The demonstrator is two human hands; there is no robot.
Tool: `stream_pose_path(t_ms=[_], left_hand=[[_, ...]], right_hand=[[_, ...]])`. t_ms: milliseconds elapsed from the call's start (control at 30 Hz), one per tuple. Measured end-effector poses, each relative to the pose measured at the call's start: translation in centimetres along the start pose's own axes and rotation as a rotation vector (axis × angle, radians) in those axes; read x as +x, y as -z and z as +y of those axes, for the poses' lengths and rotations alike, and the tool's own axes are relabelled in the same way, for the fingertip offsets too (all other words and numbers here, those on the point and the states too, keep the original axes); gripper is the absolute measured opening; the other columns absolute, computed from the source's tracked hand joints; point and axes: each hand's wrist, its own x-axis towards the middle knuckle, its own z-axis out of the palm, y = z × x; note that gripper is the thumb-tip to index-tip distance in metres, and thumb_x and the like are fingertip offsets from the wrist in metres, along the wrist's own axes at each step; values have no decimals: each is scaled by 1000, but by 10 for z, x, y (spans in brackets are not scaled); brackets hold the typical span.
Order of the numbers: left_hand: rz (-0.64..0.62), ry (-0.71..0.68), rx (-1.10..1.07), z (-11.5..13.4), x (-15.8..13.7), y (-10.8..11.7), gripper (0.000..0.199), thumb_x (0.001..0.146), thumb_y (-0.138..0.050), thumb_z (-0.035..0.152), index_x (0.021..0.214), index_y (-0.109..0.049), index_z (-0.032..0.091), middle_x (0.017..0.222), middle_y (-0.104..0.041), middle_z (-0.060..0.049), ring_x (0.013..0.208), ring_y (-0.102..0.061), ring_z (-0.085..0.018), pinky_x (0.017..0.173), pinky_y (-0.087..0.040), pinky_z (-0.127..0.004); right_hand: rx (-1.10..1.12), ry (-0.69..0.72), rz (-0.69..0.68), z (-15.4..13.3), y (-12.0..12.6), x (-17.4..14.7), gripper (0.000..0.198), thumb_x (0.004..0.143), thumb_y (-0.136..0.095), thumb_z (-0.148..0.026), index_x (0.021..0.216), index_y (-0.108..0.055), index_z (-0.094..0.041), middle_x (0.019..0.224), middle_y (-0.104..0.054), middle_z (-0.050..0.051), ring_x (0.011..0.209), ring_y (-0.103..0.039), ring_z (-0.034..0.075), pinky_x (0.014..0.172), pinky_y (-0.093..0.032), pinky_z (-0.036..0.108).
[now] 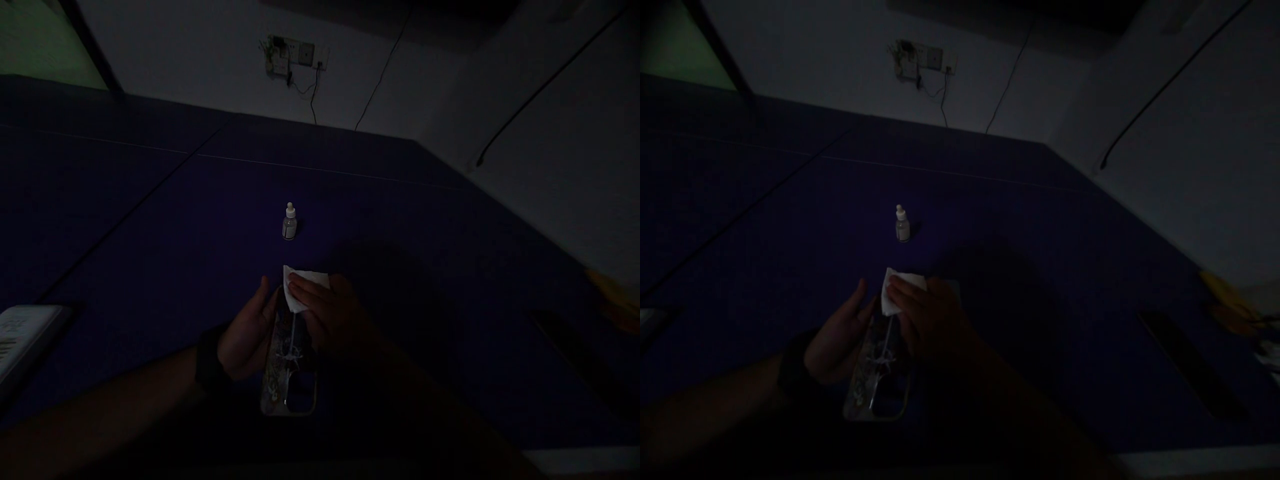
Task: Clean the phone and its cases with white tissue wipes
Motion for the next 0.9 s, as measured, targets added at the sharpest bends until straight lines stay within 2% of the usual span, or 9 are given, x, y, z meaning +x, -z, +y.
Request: stream_pose_path(t_ms=[133,200,333,433,533,600,700,800,900], left_hand=[[89,77,-94,4,-4,-2,62,96,-52,67,127,-64,15,89,-69,-6,76,-67,-15,79,-52,-28],[108,75,-141,5,-4,-3,61,95,-53,67,126,-64,16,86,-69,-5,73,-66,-15,75,-52,-28],[66,26,-152,4,0,-1,55,100,-48,62,132,-61,19,83,-66,-3,74,-66,-17,77,-51,-31],[24,18,-137,2,3,1,55,99,-48,62,132,-61,19,85,-67,-4,75,-65,-16,81,-50,-31],[54,77,-126,4,0,0,57,97,-51,65,129,-62,19,83,-67,-3,73,-65,-16,79,-51,-31],[84,75,-98,5,-2,-3,58,97,-50,66,128,-63,19,84,-68,-3,74,-67,-17,79,-52,-31],[96,17,-60,5,-2,-6,56,100,-46,63,134,-61,21,91,-69,-6,81,-68,-19,81,-52,-34],[96,9,-84,2,0,-5,53,100,-48,60,136,-59,22,95,-70,-6,84,-68,-19,85,-51,-34],[90,49,-170,1,-1,-3,49,99,-53,59,129,-62,21,87,-67,-2,78,-67,-15,84,-51,-31]], right_hand=[[30,124,-149,-7,-1,-2,49,96,-47,-19,143,-61,-19,150,-61,5,114,-63,27,93,-50,44],[83,162,-122,-4,-1,-6,48,95,-51,-20,141,-62,-23,146,-64,2,114,-62,26,94,-49,44],[63,75,29,4,0,-6,42,96,-49,-15,135,-66,-16,140,-69,9,118,-64,25,98,-47,44],[-10,15,-11,0,-2,0,43,98,-45,-14,138,-63,-10,147,-63,13,120,-64,28,95,-47,46],[17,99,-74,-4,-2,0,44,98,-46,-16,138,-63,-14,148,-62,7,119,-63,28,94,-47,45],[68,139,-52,-3,0,-4,41,97,-48,-18,134,-66,-19,144,-66,4,117,-63,27,94,-46,44],[90,68,12,5,2,-9,37,98,-47,-18,128,-69,-20,138,-70,5,114,-65,25,97,-44,47],[20,-33,22,5,2,-6,40,100,-44,-17,133,-66,-17,142,-67,8,115,-65,27,97,-43,48],[-22,26,-57,-1,0,-1,44,98,-45,-17,138,-63,-17,148,-62,6,114,-63,27,93,-45,46]])
